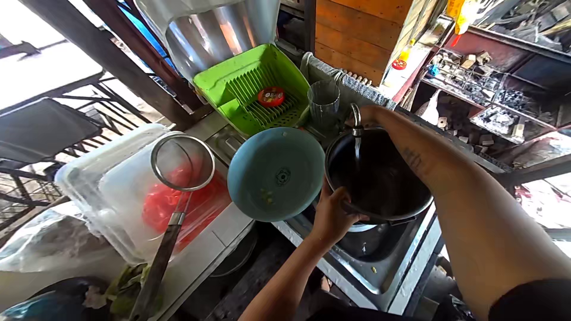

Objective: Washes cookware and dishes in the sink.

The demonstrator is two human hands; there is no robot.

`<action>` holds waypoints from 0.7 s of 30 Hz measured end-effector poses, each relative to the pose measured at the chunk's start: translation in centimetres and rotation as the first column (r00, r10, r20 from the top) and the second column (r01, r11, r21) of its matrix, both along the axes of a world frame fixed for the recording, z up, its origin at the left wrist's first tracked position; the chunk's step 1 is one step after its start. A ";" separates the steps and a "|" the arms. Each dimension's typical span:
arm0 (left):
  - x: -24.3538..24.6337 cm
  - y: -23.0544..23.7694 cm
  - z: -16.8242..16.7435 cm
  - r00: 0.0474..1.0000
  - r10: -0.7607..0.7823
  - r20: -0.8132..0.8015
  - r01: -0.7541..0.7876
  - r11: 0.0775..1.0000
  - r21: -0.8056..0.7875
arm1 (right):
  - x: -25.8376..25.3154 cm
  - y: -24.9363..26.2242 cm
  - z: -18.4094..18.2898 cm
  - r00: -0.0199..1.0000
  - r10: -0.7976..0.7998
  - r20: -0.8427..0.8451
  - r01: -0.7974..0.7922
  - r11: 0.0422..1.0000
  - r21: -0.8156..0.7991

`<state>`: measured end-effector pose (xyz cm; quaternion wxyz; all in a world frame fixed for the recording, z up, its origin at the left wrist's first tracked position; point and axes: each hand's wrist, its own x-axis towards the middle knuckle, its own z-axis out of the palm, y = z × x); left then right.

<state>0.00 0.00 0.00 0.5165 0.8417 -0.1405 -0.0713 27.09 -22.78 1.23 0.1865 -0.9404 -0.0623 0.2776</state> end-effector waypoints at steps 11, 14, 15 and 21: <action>-1.4 -1.6 -2.3 0.998 0.039 0.042 -0.039 0.999 -0.016 | -24.9 -1.2 7.9 0.738 -0.404 0.541 0.441 0.895 0.068; -1.3 -2.1 -2.9 0.985 0.061 0.163 -0.055 0.998 -0.041 | -30.7 -1.1 3.7 0.561 -0.644 0.521 0.646 0.733 0.211; -1.2 -2.3 -3.3 0.974 0.073 0.213 -0.060 0.996 -0.066 | -32.2 -0.8 2.2 0.515 -0.722 0.461 0.699 0.666 0.262; -0.9 -1.4 -4.5 0.964 0.029 0.264 0.001 0.994 -0.112 | -34.8 2.6 -0.8 0.295 -0.909 -0.295 0.855 0.112 0.507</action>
